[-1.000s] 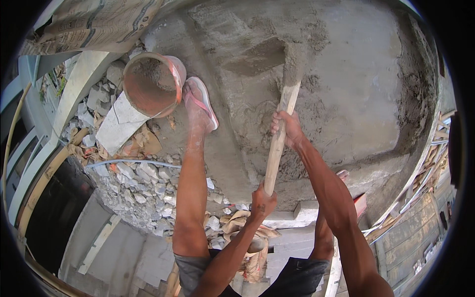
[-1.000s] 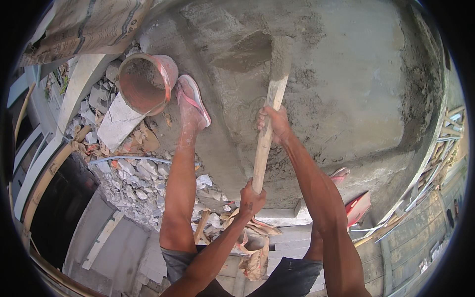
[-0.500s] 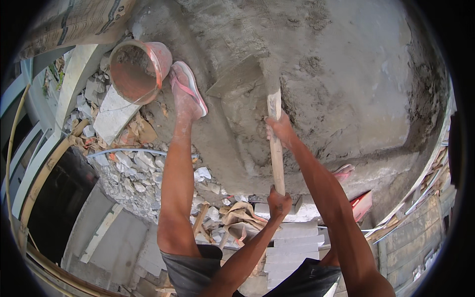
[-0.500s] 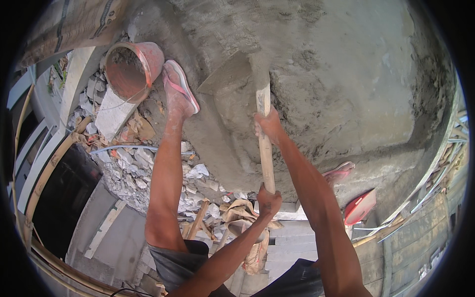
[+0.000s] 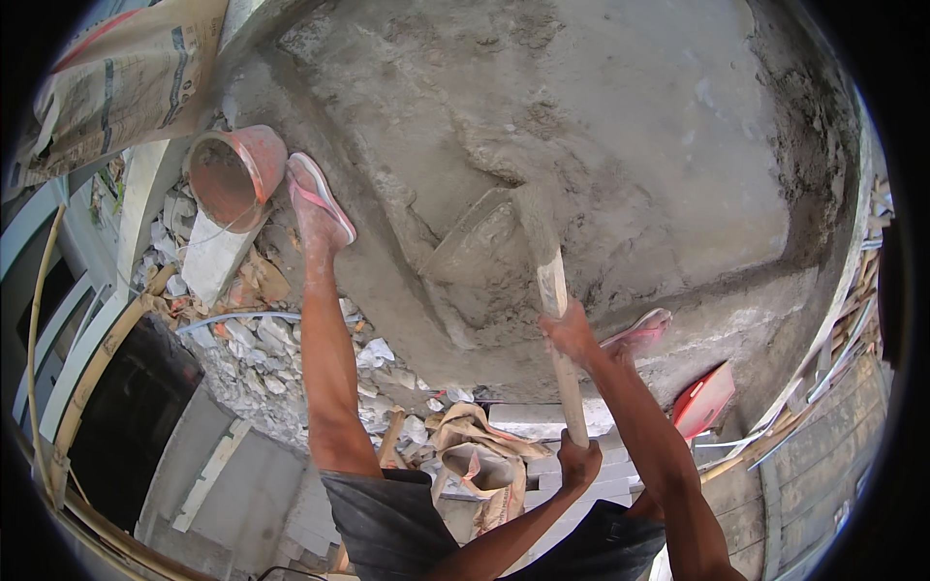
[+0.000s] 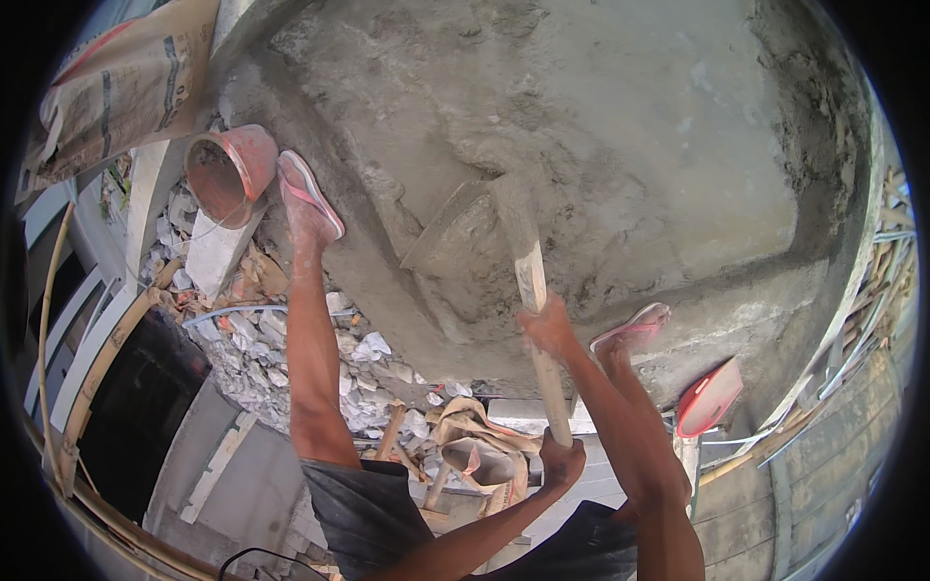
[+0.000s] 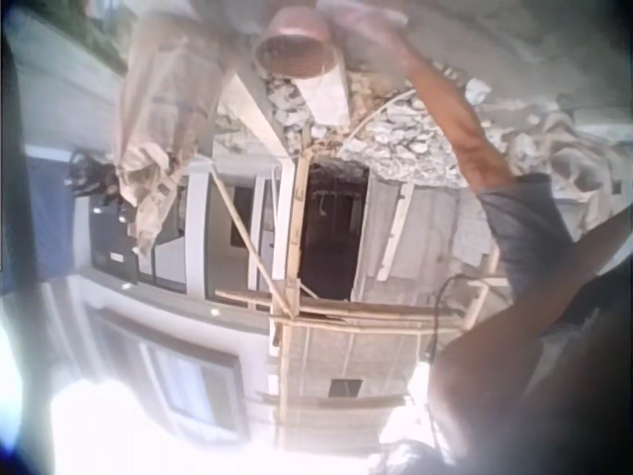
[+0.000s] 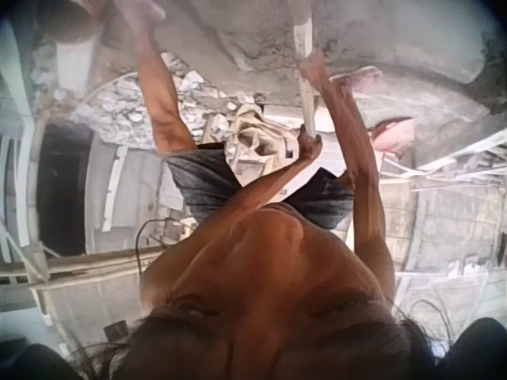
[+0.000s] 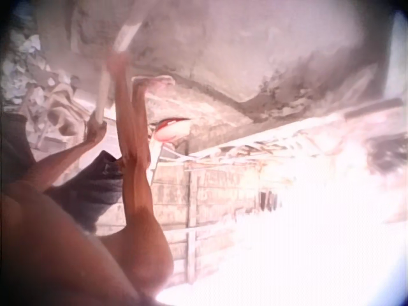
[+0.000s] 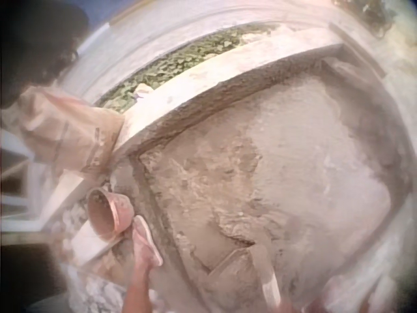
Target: The person mixes cement in a shallow basin using a hoe, repeatedly pulling the wet mixture from the edges toward the center.
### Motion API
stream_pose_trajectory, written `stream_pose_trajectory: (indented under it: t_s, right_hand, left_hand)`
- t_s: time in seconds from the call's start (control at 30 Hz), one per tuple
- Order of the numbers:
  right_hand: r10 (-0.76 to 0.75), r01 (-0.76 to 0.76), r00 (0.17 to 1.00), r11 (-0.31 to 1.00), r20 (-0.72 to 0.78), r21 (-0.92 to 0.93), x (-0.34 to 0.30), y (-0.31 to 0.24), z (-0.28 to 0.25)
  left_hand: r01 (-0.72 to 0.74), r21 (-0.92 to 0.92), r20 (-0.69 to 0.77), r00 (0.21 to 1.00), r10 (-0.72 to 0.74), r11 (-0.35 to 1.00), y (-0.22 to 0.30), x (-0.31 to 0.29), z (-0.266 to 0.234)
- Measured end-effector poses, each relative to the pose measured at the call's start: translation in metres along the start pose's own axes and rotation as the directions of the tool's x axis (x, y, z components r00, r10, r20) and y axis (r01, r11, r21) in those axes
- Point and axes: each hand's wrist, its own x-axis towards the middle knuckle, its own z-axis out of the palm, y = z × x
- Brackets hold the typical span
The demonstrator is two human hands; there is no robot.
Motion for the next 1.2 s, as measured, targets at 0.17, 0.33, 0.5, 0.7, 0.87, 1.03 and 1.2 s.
stream_pose_trajectory:
  t_s: [0.17, 0.33, 0.5, 0.7, 0.87, 1.03, 1.2]
  right_hand:
    - [0.117, -0.112, 0.993, 0.983, -0.029, 0.143, -0.071, -0.012, 0.015]
    - [0.012, 0.003, 0.998, 0.963, -0.055, 0.270, -0.046, -0.086, 0.060]
    - [-0.214, 0.206, 0.977, 0.904, -0.021, 0.375, 0.104, -0.232, 0.129]
    - [-0.296, 0.267, 0.955, 0.847, -0.009, 0.460, 0.223, -0.357, 0.140]
    - [-0.207, 0.231, 0.973, 0.897, -0.103, 0.377, 0.216, -0.312, 0.123]
    - [-0.149, 0.196, 0.976, 0.924, -0.161, 0.330, 0.180, -0.254, 0.087]
    - [-0.051, 0.108, 0.972, 0.963, -0.228, 0.245, 0.129, -0.187, 0.054]
  left_hand:
    - [-0.071, 0.149, 0.139, 0.989, 0.050, 0.986, -0.055, -0.020, -0.067]
    - [-0.183, 0.215, 0.068, 0.983, 0.172, 0.959, -0.016, 0.048, -0.125]
    - [-0.339, 0.204, -0.134, 0.920, 0.369, 0.918, 0.130, 0.191, -0.202]
    - [-0.399, 0.219, -0.113, 0.896, 0.429, 0.890, 0.274, 0.265, -0.252]
    - [-0.408, 0.159, -0.091, 0.901, 0.424, 0.899, 0.246, 0.253, -0.224]
    - [-0.372, 0.164, 0.004, 0.926, 0.376, 0.914, 0.207, 0.210, -0.178]
    - [-0.309, 0.088, 0.047, 0.951, 0.306, 0.947, 0.150, 0.155, -0.132]
